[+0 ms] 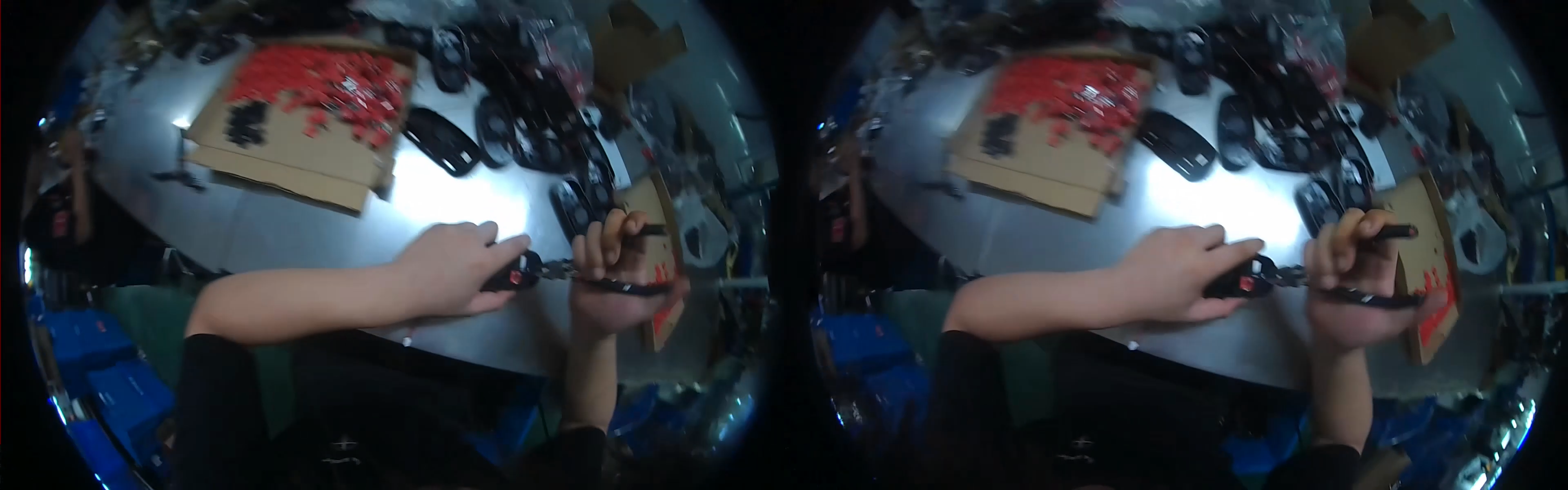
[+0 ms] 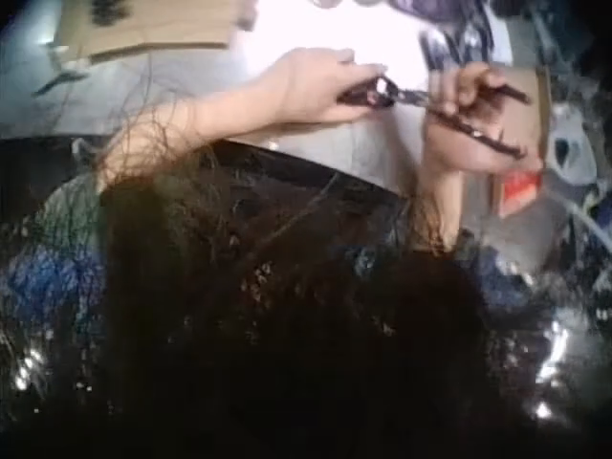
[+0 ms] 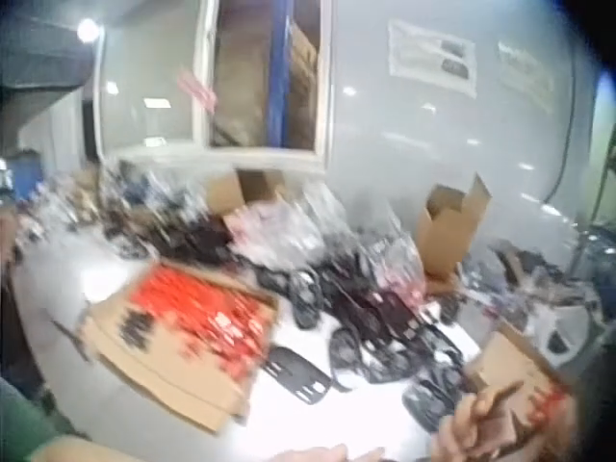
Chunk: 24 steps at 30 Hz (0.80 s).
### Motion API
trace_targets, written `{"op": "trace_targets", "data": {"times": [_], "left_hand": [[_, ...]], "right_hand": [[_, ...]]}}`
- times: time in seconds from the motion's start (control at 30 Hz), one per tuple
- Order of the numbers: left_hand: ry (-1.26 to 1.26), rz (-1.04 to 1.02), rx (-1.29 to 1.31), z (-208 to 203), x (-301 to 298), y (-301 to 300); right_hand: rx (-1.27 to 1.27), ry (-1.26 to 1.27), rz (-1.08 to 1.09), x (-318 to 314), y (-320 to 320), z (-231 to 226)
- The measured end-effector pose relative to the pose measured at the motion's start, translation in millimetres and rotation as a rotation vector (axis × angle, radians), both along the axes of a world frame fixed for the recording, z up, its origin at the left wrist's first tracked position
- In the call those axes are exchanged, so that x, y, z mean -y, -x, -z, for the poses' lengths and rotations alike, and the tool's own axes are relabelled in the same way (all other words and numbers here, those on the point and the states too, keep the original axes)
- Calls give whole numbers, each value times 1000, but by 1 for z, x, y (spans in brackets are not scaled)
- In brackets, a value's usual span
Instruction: The recorder is assembling small electronic and mechanical components onto a plastic frame using pliers.
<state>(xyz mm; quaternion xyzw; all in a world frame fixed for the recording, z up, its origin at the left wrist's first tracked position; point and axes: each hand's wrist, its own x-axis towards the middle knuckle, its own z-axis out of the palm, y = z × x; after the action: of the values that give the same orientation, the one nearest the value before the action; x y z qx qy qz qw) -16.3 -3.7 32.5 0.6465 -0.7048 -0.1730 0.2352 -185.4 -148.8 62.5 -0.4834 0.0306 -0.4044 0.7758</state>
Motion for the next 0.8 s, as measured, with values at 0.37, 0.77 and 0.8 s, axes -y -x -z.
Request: {"op": "trace_targets", "data": {"times": [0.37,0.77,0.8], "left_hand": [[206,-496,-15,-68,-13,-193],[62,-752,231,-26,152,-184],[94,-736,305,-21,157,-182]], "right_hand": [[8,-598,-224,61,-11,47],[-33,-237,-461,51,-7,38],[-33,-94,-450,45,-6,28]]}}
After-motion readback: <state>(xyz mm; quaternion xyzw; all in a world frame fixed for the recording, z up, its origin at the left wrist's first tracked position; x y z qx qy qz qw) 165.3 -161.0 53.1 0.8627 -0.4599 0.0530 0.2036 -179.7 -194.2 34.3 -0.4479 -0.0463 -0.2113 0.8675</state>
